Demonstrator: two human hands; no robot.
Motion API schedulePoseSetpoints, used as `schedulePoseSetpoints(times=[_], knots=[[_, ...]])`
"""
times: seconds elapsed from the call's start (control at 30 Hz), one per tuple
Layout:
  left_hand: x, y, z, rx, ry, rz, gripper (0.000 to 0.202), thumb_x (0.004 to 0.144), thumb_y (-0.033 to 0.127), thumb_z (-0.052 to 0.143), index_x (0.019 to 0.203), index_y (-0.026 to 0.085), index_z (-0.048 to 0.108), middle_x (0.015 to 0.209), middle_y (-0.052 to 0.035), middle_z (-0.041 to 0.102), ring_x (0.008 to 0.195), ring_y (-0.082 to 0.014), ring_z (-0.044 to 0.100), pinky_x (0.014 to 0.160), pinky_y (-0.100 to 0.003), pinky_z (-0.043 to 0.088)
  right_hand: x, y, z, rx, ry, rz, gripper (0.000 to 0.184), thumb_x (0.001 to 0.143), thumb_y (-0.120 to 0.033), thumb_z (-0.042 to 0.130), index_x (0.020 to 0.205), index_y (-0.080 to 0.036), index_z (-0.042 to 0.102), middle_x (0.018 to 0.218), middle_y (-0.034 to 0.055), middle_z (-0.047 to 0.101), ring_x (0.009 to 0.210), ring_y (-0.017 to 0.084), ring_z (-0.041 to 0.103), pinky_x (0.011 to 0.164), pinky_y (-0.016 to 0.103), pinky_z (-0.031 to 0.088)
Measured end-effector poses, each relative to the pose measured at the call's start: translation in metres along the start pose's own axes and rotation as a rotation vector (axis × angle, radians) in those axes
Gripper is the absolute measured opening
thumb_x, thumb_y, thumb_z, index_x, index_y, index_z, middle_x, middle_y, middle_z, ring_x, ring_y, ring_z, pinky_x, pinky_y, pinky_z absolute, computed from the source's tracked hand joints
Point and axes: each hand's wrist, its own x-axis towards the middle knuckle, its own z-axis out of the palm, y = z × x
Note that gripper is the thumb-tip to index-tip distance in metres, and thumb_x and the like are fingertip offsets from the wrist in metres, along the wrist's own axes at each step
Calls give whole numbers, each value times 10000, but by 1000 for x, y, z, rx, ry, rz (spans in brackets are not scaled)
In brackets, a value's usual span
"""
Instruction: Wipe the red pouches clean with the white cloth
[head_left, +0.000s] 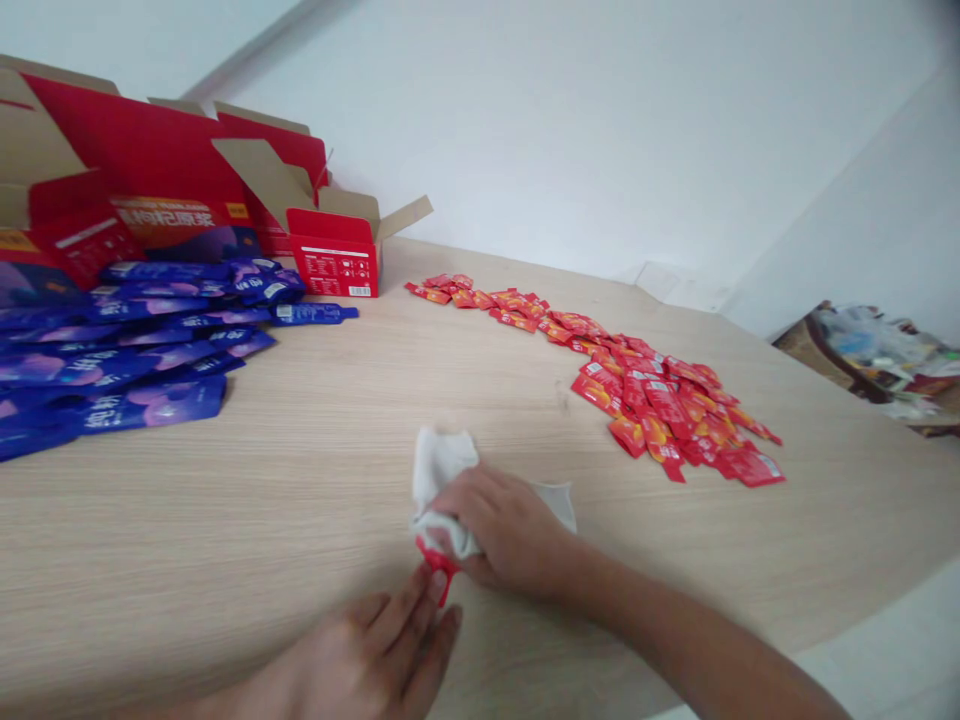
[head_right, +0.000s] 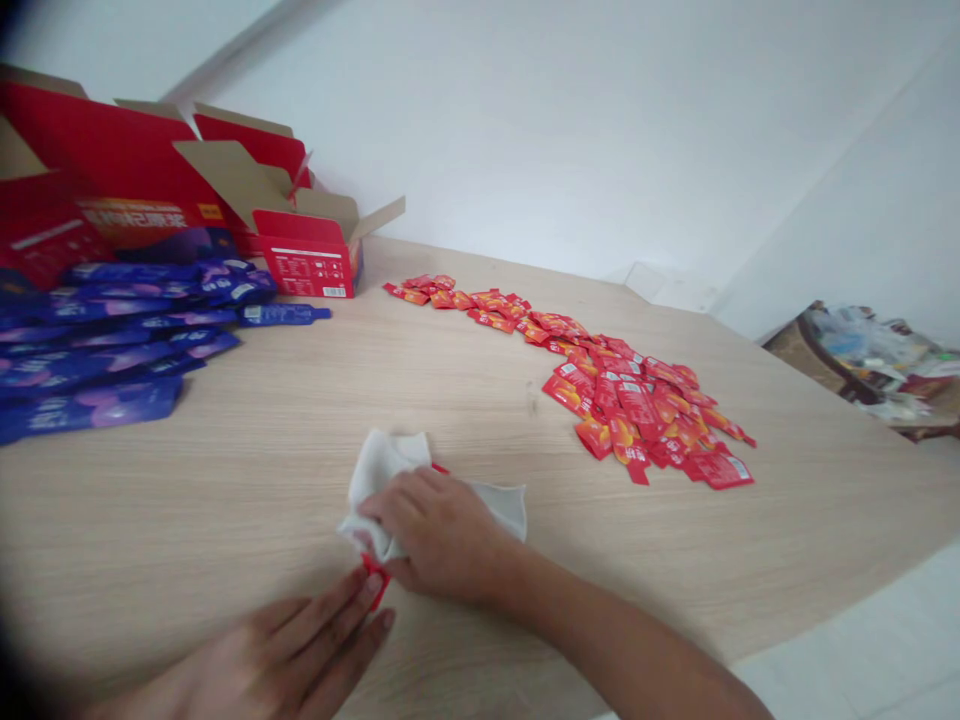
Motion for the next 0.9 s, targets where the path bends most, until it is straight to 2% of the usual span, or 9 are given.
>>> schedulePoseSetpoints(times=[0.07,0.13,0.27,0.37,0.43,0.57,0.67,0.8,0.9], knots=[[5,-6,-11,-13,-33,43,520,976,422,579,1356,73,649,1276,-179,733,1125,-315,730,867,-343,612,2,-5,7,-5,-139,-82,235,1001,-349,637,1189,-210,620,1070,60,698,1021,226,628,956,350,502],[8,-12,-21,-21,-84,68,547,966,416,581,1390,73,625,1319,-176,711,1151,-303,723,894,-334,611,4,8,11,-39,-161,-9,241,1004,-334,636,1205,-201,626,1099,66,699,1055,225,631,978,348,500],[9,-21,-32,-28,-97,91,561,930,396,640,1400,90,617,1339,-162,702,1182,-297,712,901,-323,612,2,61,4,-170,-9,273,201,1045,-268,553,1221,-192,614,1148,104,690,1086,239,636,978,366,509],[13,-31,-35,-143,-41,70,633,946,536,652,1404,101,609,1336,-151,710,1186,-300,709,916,-332,614,-5,87,-5,-217,139,392,200,1076,-294,484,1211,-199,598,1125,110,683,1051,247,640,940,370,518],[18,-40,-34,-318,19,-25,545,983,510,623,1377,133,616,1291,-116,740,1136,-267,727,937,-329,610,-9,92,-7,-199,242,430,234,1093,-325,437,1216,-191,583,1123,119,678,1049,250,638,940,374,513],[28,-55,-19,-639,124,-321,275,1059,234,475,1298,249,610,1127,-30,761,1041,-185,714,914,-286,594,-9,93,-4,-127,336,486,290,1101,-352,394,1246,-169,566,1135,122,675,1066,243,636,953,368,500],[37,-60,-6,-593,78,-424,307,1072,317,478,1352,239,578,1138,-71,725,1028,-230,693,907,-374,600,-6,95,-2,-98,354,540,302,1102,-345,378,1259,-161,560,1152,119,682,1079,233,644,960,359,499],[60,-59,1,-482,-117,-498,578,1001,591,561,1396,169,582,1313,-166,663,1174,-348,646,1011,-552,557,-5,97,-2,-114,347,559,301,1103,-318,368,1273,-153,554,1175,125,693,1085,226,658,951,346,506],[81,-61,1,-457,-184,-553,717,935,687,595,1348,101,608,1326,-228,650,1195,-414,628,1030,-629,518,-6,100,-1,-138,308,564,292,1100,-308,381,1270,-156,562,1190,132,697,1105,230,655,961,345,501]])
